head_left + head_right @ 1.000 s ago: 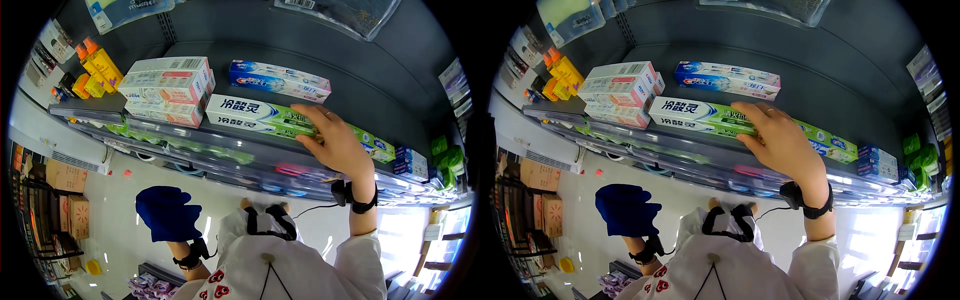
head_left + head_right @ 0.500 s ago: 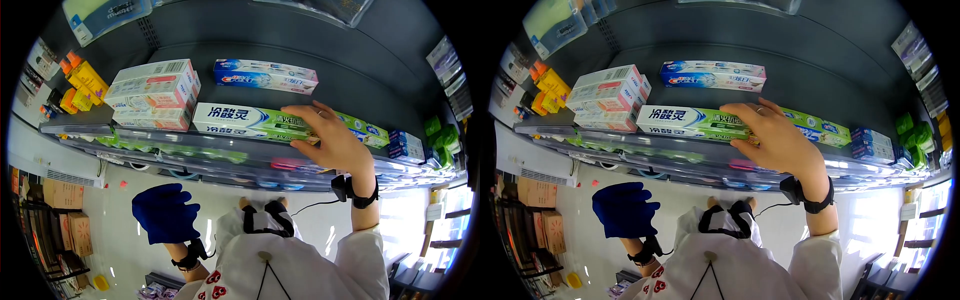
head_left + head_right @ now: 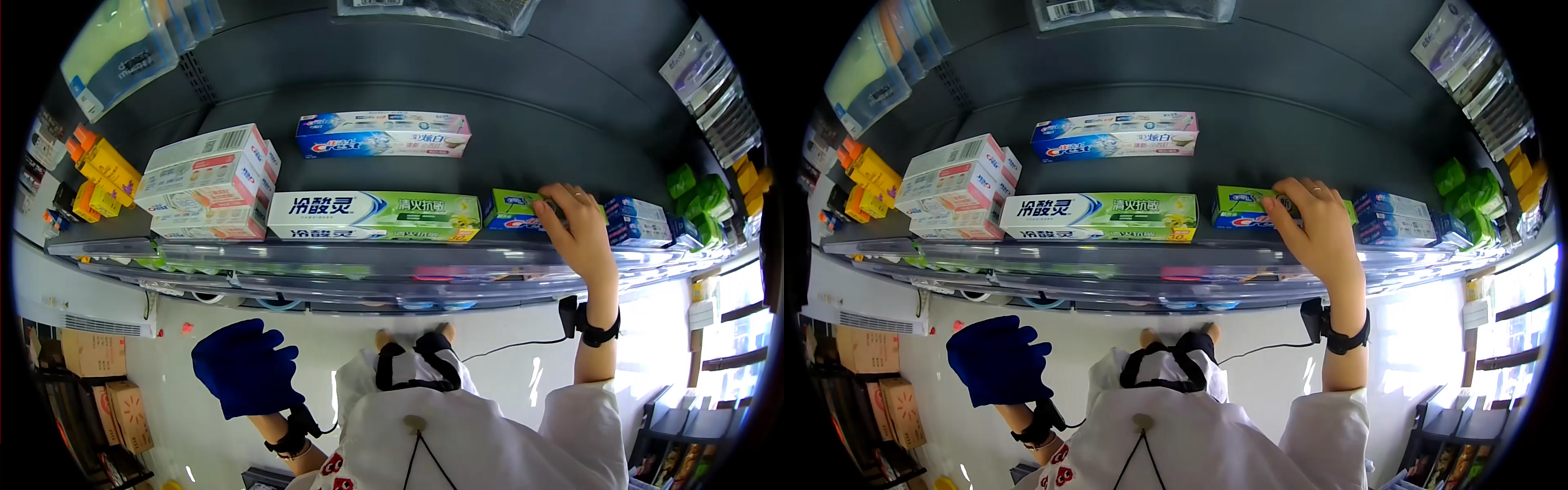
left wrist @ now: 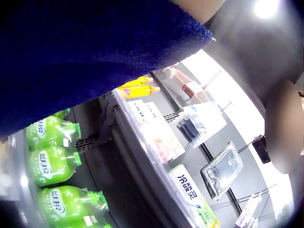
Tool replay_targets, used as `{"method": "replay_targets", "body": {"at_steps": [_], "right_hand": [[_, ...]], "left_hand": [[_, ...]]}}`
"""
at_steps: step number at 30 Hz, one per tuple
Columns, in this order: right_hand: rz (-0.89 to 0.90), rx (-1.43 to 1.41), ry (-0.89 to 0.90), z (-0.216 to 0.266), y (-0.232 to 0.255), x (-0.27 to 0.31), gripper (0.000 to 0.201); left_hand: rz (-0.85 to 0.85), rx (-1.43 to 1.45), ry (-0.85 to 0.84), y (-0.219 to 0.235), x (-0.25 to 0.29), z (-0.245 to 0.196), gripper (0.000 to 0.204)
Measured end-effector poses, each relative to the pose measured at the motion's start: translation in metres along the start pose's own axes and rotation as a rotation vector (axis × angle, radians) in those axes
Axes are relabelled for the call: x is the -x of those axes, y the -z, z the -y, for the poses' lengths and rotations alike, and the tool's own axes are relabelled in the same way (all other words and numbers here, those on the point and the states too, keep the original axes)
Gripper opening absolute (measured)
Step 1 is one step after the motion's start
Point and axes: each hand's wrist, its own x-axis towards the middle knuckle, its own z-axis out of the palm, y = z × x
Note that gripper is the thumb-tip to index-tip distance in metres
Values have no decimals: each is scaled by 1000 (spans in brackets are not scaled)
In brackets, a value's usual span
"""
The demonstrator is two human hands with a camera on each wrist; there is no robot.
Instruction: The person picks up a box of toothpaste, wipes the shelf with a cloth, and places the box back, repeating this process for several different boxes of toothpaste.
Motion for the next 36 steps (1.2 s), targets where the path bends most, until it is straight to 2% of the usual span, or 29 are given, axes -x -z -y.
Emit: {"method": "replay_targets", "body": {"at_steps": [2,5,10,13,15,16,18,19,21,22,23,25,26,27,29,30,31,35,36], "right_hand": [[-72,2,66,-3,1,7,24],[-32,-31,47,-3,9,18,24],[-83,4,107,-4,7,22,26],[3,1,46,0,11,19,27],[27,-164,-135,5,14,17,31],[24,-160,-129,7,16,13,31],[-87,30,13,13,22,0,34],[-94,32,12,20,27,-10,34],[-6,56,166,38,35,-36,44],[-12,56,153,44,31,-47,44],[71,31,196,50,28,-59,49],[180,-2,307,48,14,-88,59],[205,-10,380,38,-3,-103,64],[231,-7,381,28,-22,-114,64],[243,-8,381,25,-33,-135,65],[395,11,346,29,-32,-144,62],[550,29,309,34,-30,-148,59],[583,39,223,51,-16,-146,47],[513,25,235,55,-9,-139,42]], "left_hand": [[20,-147,-110,-1,-1,1,38],[38,-212,-175,-5,-3,0,38],[18,2,-18,-19,-2,-11,39],[2,109,52,-25,3,-17,39],[-3,148,73,-27,5,-19,39],[-9,163,79,-27,6,-19,40],[-19,172,60,-26,7,-16,40],[-17,173,53,-23,8,-10,40],[-45,-359,-230,-17,14,16,43],[-135,-415,-371,-21,16,27,46],[-122,-416,-381,-17,12,33,46],[-80,-820,-759,-4,2,44,45],[-6,-746,-678,-2,3,52,45],[-1,-748,-691,-3,-2,54,45],[193,-546,-683,-2,-12,54,44],[107,-432,-494,-17,-1,30,40],[85,-410,-465,-26,2,18,40],[66,-447,-549,-32,-1,1,39],[66,-460,-568,-32,0,-1,39]]}}
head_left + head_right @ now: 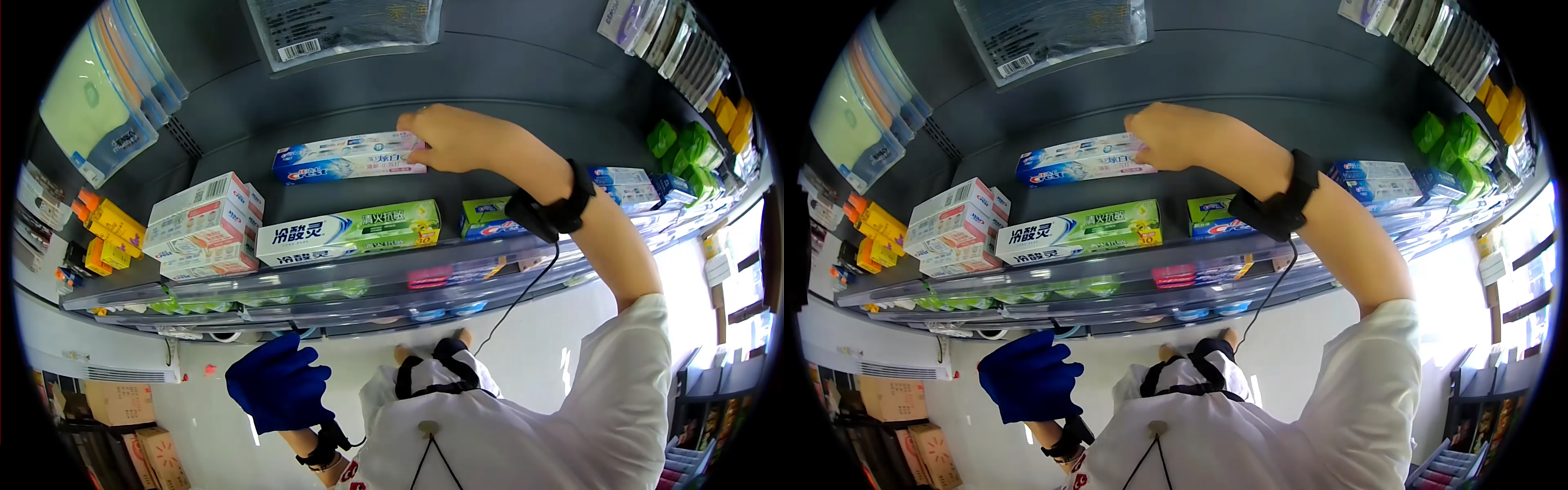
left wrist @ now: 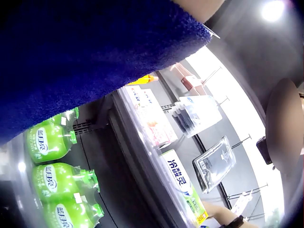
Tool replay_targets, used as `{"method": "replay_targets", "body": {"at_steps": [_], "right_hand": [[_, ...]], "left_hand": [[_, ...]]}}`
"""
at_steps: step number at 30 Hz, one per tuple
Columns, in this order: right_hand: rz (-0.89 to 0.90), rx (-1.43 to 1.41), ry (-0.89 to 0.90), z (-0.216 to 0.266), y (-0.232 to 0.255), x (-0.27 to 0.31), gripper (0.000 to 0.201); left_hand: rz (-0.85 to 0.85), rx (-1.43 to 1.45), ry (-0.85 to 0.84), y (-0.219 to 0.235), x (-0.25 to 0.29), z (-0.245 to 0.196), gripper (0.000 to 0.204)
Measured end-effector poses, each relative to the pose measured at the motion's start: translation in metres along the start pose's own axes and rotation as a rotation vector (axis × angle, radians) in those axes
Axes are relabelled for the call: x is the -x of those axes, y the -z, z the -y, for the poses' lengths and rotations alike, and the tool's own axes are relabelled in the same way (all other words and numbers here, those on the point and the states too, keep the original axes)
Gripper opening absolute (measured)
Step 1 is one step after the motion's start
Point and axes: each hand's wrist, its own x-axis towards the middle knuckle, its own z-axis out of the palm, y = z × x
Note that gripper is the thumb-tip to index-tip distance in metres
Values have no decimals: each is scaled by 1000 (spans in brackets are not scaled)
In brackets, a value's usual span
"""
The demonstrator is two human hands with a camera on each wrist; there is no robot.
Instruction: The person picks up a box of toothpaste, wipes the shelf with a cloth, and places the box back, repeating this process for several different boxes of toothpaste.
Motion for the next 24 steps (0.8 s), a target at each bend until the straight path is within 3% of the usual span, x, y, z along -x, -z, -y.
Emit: {"method": "replay_targets", "body": {"at_steps": [5,9,11,12,15,16,17,20,24], "right_hand": [[-414,179,158,27,3,57,33],[-511,116,120,52,6,99,36],[-583,-32,70,61,2,110,39],[-631,-150,132,65,-4,114,41],[-617,-438,294,84,-29,118,48],[-551,-604,266,98,-43,116,50],[-617,-728,322,111,-74,107,53],[-386,-1160,346,160,-120,98,51],[-284,-1292,413,189,-158,101,53]], "left_hand": [[-13,-66,-74,5,1,-6,38],[-41,-80,-90,2,0,-16,38],[-65,-54,-57,1,-3,-20,38],[-76,-28,-22,-1,-4,-22,37],[-128,92,115,-6,-2,-29,37],[-153,154,177,-10,-1,-35,37],[-182,228,242,-14,-3,-39,37],[-246,451,418,-30,5,-62,37],[-276,667,551,-53,20,-94,37]]}}
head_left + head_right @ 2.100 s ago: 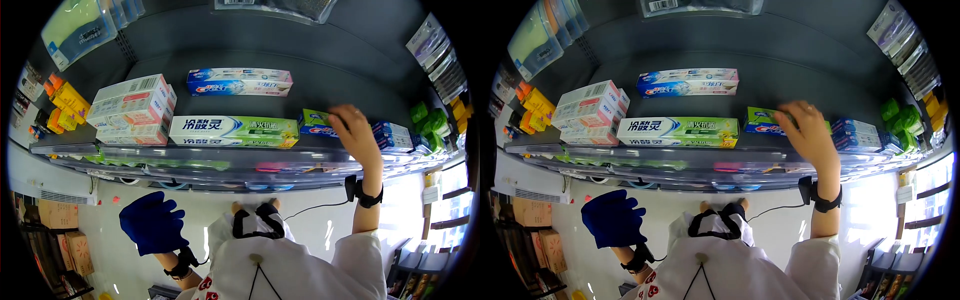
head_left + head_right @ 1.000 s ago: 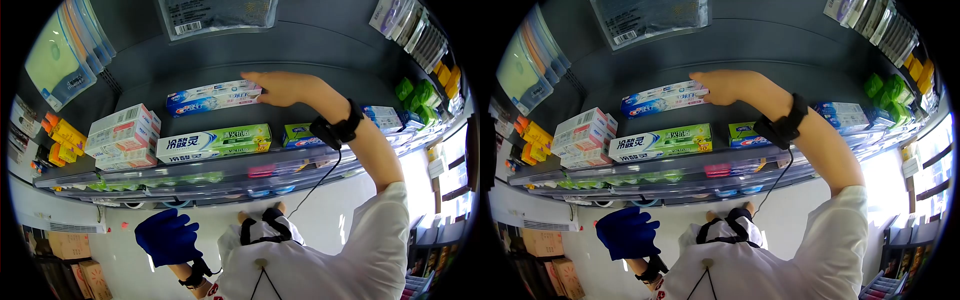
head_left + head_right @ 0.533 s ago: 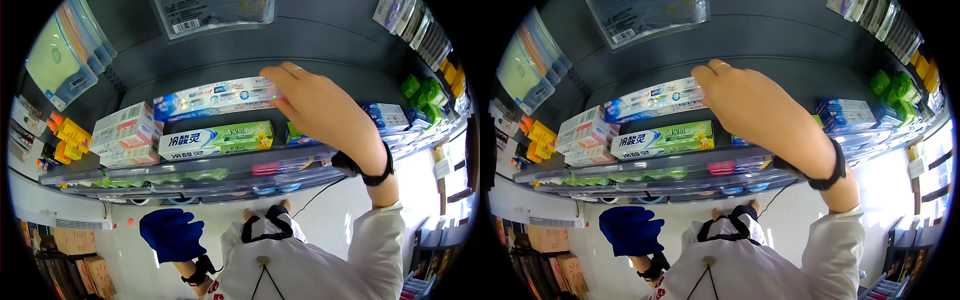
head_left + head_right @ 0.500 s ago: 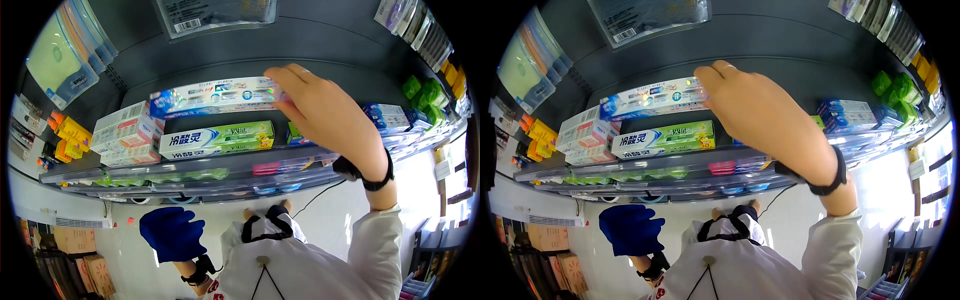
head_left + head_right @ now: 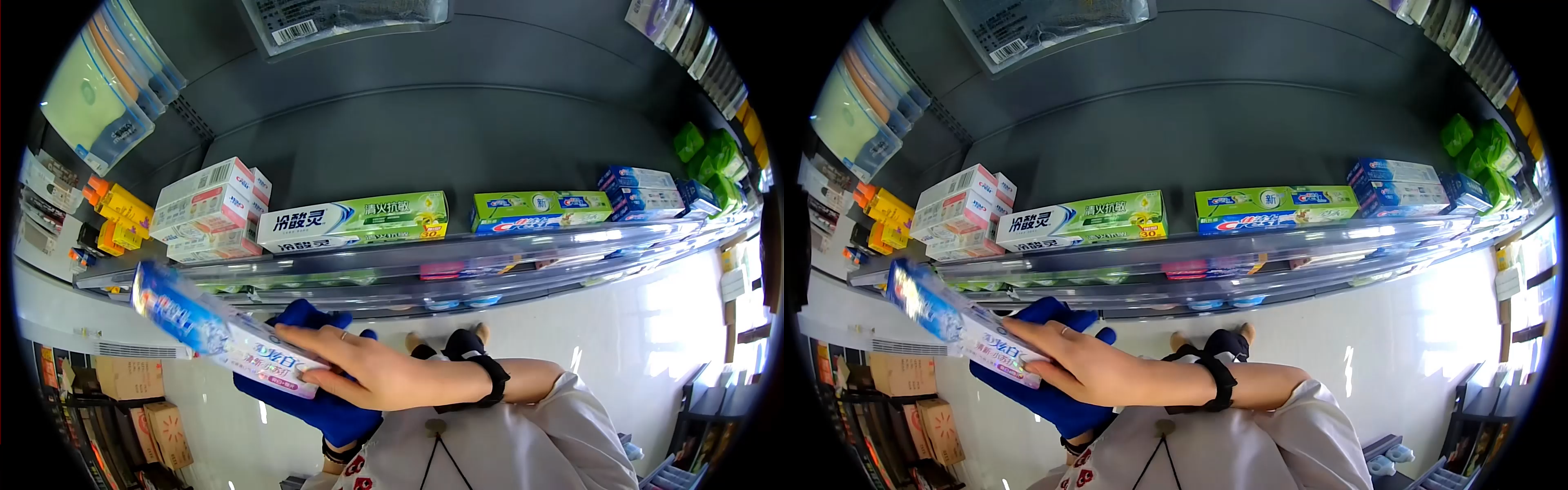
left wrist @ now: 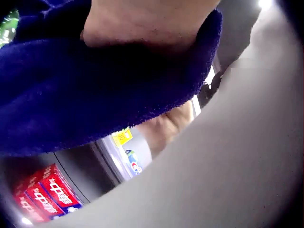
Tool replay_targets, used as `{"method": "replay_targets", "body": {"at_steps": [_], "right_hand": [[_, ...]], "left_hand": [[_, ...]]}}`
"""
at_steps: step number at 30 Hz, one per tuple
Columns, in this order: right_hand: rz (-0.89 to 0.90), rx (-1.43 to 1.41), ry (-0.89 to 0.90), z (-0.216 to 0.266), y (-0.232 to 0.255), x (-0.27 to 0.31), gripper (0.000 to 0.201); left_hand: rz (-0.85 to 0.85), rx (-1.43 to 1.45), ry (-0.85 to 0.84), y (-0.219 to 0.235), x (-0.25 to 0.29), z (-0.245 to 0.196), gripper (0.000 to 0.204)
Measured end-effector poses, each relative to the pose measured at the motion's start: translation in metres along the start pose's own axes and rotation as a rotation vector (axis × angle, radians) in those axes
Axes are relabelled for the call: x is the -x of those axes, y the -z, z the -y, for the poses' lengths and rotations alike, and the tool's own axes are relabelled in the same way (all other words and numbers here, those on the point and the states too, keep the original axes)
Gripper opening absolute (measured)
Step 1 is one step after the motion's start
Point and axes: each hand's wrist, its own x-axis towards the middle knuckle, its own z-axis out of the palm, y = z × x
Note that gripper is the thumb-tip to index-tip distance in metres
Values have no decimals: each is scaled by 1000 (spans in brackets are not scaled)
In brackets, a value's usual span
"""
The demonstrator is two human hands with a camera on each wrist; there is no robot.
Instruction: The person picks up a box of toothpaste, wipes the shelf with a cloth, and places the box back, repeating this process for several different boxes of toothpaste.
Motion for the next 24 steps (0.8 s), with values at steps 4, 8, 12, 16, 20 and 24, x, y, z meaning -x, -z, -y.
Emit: {"method": "replay_targets", "body": {"at_steps": [4,8,12,16,20,24], "right_hand": [[245,79,1,-4,22,15,61],[296,118,26,-7,54,41,62],[376,224,-53,-8,95,93,60],[393,253,-177,23,150,138,56],[216,247,-177,61,201,180,62],[-347,81,13,77,224,217,61]], "left_hand": [[-21,92,50,-7,9,-7,36],[-27,182,30,-12,7,-22,36],[-18,301,-29,-25,4,-45,36],[55,436,-90,-53,11,-68,36],[208,599,-78,-109,32,-82,36],[389,772,-1,-174,63,-89,36]]}}
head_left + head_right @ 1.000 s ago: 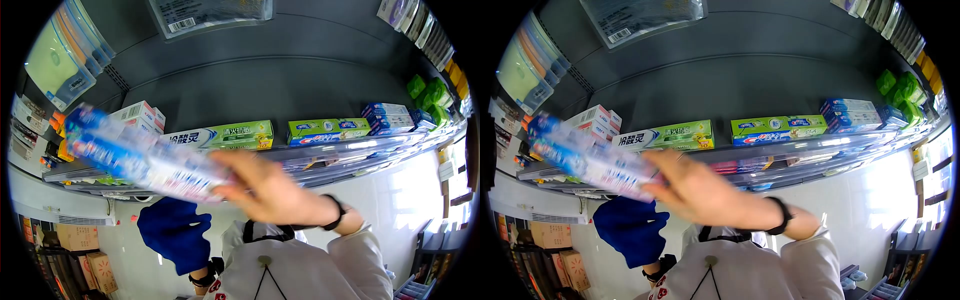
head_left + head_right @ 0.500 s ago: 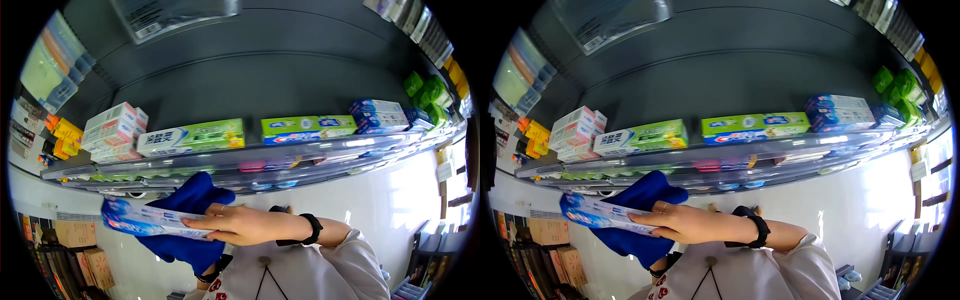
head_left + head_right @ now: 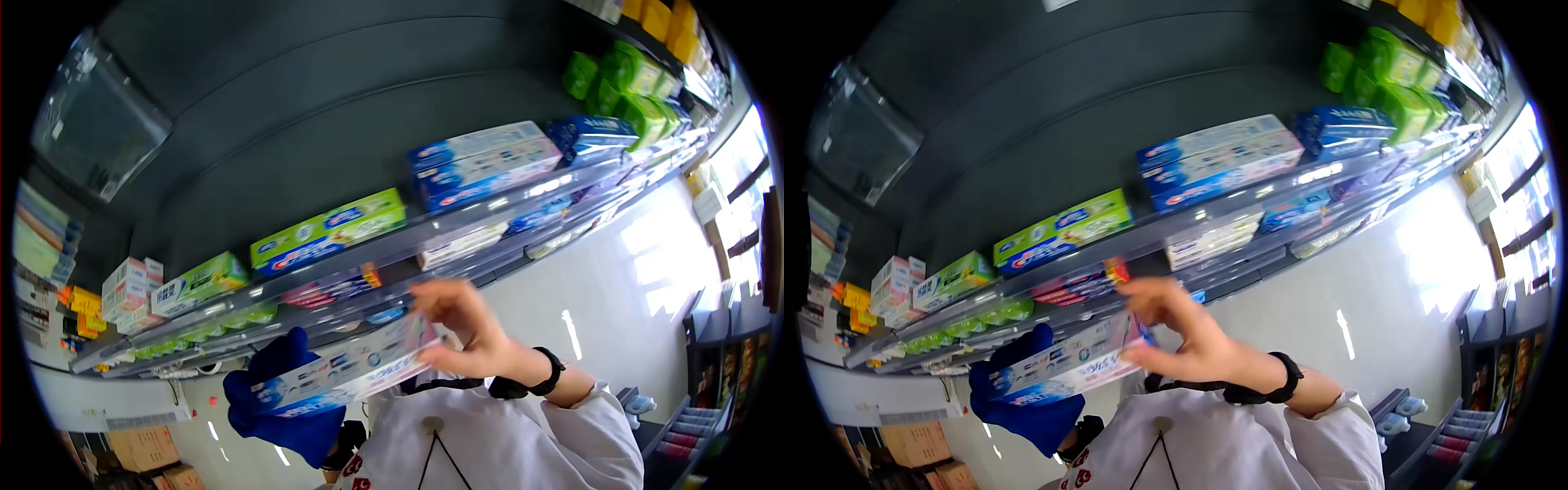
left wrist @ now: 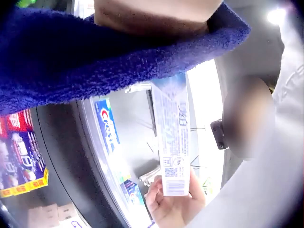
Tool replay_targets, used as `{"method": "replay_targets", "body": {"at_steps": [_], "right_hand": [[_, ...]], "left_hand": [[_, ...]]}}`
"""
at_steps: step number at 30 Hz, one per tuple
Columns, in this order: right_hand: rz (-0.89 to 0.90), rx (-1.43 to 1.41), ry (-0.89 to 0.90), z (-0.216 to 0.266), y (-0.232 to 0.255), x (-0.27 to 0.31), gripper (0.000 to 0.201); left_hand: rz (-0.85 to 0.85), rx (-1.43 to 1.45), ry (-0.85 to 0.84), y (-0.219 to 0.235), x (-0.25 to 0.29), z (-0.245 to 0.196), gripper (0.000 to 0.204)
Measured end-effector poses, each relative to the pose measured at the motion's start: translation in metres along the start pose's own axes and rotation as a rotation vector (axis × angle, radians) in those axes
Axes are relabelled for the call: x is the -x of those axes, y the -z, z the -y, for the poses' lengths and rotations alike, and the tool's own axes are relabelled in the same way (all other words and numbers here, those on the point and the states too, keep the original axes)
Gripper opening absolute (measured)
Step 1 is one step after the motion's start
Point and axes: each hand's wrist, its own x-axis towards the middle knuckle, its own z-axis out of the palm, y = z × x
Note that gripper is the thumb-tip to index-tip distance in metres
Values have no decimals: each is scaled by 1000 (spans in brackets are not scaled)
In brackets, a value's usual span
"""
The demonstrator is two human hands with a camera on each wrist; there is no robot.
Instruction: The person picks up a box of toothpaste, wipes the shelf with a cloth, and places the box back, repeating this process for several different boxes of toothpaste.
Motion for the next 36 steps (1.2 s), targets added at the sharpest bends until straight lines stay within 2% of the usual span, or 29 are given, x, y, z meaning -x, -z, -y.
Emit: {"method": "replay_targets", "body": {"at_steps": [1,2,3,5,6,7,9,11,14,15,17,18,19,20,22,23,25,26,29,30,36], "right_hand": [[-221,-194,52,-2,6,6,59],[-365,-192,34,0,11,13,54],[-530,-234,94,-8,11,15,51],[-723,-400,114,2,19,9,52],[-684,-564,184,17,25,7,48],[-698,-564,188,22,34,10,48],[-789,-461,219,28,50,19,51],[-919,-285,324,31,73,28,61],[-1017,-333,492,64,97,38,69],[-1028,-331,492,64,101,43,69],[-773,67,556,60,105,55,72],[-689,167,608,52,103,56,77],[-572,150,666,46,103,57,81],[-464,151,601,46,100,62,82],[-324,237,553,46,91,55,67],[-370,81,481,34,76,55,63],[-319,216,555,12,80,46,58],[-275,321,496,8,82,48,53],[-270,363,484,-8,83,56,49],[-231,439,421,-7,86,61,46],[-171,542,400,-4,84,72,41]], "left_hand": [[43,43,36,-14,3,15,36],[72,74,64,-28,6,29,36],[111,103,81,-39,9,42,36],[126,90,138,-63,16,63,38],[137,77,162,-72,19,72,38],[146,51,181,-81,19,80,39],[169,10,218,-96,22,93,41],[204,-43,243,-110,26,103,43],[250,-157,265,-129,30,118,45],[272,-209,259,-135,31,122,46],[334,-330,244,-146,35,133,48],[372,-408,224,-152,37,138,49],[413,-489,199,-156,38,144,50],[452,-563,174,-159,42,149,51],[501,-711,108,-165,47,158,53],[516,-762,78,-167,48,159,54],[525,-857,15,-169,47,159,56],[533,-900,-17,-170,46,159,57],[554,-1017,-104,-171,49,159,60],[560,-1056,-132,-171,49,158,61],[625,-1201,-238,-173,46,154,67]]}}
